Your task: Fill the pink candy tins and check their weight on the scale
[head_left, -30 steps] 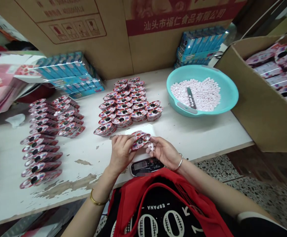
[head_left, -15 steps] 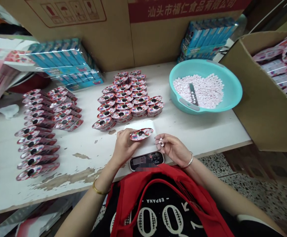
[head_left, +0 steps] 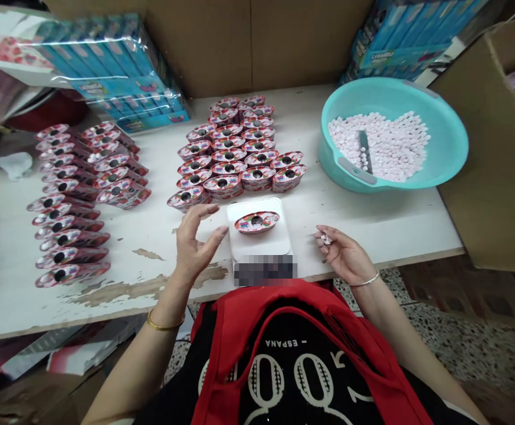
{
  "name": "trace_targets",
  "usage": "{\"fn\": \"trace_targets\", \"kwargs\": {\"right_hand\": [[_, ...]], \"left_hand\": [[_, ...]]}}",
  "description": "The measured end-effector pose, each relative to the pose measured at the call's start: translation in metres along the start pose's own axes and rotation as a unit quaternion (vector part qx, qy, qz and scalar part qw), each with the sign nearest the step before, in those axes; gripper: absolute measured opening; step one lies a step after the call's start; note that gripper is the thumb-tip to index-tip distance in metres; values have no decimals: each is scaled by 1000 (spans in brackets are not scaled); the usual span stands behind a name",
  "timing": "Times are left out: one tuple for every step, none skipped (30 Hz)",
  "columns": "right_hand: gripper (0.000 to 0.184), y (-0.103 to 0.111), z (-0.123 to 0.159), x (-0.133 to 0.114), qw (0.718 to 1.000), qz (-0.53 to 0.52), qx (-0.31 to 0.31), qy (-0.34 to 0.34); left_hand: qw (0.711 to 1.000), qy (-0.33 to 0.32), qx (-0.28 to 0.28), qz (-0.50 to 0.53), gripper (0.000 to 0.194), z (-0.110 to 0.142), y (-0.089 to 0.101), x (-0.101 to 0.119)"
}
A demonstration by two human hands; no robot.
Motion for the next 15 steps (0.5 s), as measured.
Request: {"fn": "trace_targets", "kwargs": {"right_hand": [[15, 4, 0, 3, 1000, -3, 1, -5], [17, 6, 0, 5, 1000, -6, 1, -11], [19, 8, 0, 8, 1000, -8, -1, -14], [20, 9, 0, 10, 1000, -12, -2, -16], [21, 10, 1, 11, 1000, -14, -3, -15], [21, 10, 1, 12, 1000, -15, -5, -12], [22, 10, 1, 13, 1000, -12, -7, -8], [22, 10, 1, 13, 1000, -7, -11, -3], [23, 9, 1, 13, 1000, -1, -14, 1], [23, 9, 1, 13, 1000, 5, -17, 5], [23, 10, 1, 13, 1000, 9, -17, 7], [23, 10, 0, 13, 1000, 13, -16, 8], [23, 10, -1, 14, 1000, 16, -15, 8], [23, 10, -1, 14, 1000, 18, -14, 8], [24, 10, -1, 15, 1000, 20, -14, 8]], "left_hand": [[1000, -2, -1, -9, 38, 0, 1, 0], [1000, -7, -2, -15, 37, 1, 2, 0], [1000, -12, -4, -18, 36, 0, 2, 1], [1000, -19, -6, -20, 35, 0, 1, 3], [999, -24, -8, -20, 35, -1, 0, 5], [999, -28, -11, -21, 35, -1, -1, 7], [999, -31, -15, -23, 35, -2, -2, 10], [999, -33, -20, -25, 35, -4, -3, 12], [999, -34, -25, -27, 35, -5, -4, 13], [999, -36, -30, -28, 36, -6, -5, 15], [998, -38, -34, -28, 37, -8, -6, 15], [998, -41, -38, -25, 37, -9, -7, 16], [998, -43, -43, -22, 38, -11, -9, 15], [998, -46, -50, -19, 39, -12, -11, 15], [997, -49, -59, -20, 42, -14, -14, 16]]}}
Point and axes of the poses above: each hand's wrist, its own z-axis away from the middle knuckle, its own y-axis out of the back of the hand, x = y × z, the point moved 4 cm from there along -z, towards the middle knuckle, and after that the axes turned 10 degrees about -y, right-handed, at the moved point
